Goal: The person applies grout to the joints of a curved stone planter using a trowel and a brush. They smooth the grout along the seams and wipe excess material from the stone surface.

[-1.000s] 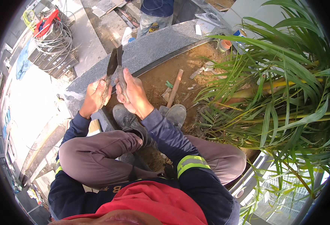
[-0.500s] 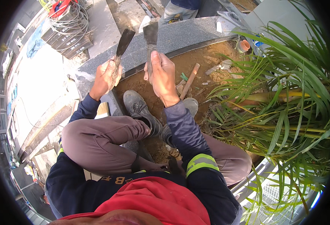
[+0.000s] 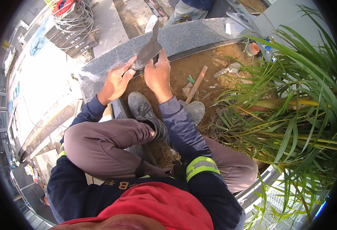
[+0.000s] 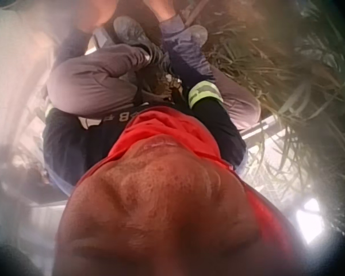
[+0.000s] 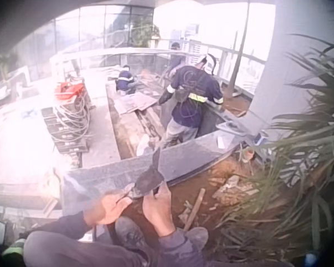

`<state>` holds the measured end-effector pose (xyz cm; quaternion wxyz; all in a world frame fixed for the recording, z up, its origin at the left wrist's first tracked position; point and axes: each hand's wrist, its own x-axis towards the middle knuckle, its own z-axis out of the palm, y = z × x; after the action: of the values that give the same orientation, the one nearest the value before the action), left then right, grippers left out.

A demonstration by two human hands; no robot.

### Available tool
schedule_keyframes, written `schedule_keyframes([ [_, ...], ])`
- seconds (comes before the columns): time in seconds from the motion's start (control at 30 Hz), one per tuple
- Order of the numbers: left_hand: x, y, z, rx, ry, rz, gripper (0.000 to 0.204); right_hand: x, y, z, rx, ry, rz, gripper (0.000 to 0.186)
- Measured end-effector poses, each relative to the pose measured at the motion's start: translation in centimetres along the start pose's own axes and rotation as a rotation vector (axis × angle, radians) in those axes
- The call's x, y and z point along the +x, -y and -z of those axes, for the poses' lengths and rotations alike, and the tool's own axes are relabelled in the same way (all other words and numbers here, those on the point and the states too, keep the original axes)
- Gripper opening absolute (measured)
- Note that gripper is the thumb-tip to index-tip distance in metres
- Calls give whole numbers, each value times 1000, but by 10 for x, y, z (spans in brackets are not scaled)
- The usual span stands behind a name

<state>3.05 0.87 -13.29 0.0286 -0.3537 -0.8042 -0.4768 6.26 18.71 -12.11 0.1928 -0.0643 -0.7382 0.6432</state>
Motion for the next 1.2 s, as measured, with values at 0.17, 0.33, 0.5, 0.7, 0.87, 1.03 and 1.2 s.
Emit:
schedule_keyframes([
  [0.17, 10, -12, 12, 15, 23, 134, 47, -29, 0, -12, -126, -89, 183, 37],
  [0.33, 8, -11, 5, -102, 66, 201, 46, -14, -10, -5, -143, -78, 181, 34],
  [0.5, 4, 13, -3, -58, 75, 32, 48, 6, -16, 15, -58, 91, 36, 42],
  [0.7, 2, 16, 12, -196, 65, 238, 51, -39, -20, -12, -253, 83, 20, 49],
  [0.87, 15, 2, 15, -136, 184, 307, 54, -19, -22, -10, -245, -62, 259, 31],
  [1.03, 16, 3, 23, -128, 96, 254, 42, 5, -1, -5, -222, -23, 161, 26],
  [1.2, 24, 15, 18, -220, 93, 354, 51, -29, -21, -12, -235, -95, 218, 33],
])
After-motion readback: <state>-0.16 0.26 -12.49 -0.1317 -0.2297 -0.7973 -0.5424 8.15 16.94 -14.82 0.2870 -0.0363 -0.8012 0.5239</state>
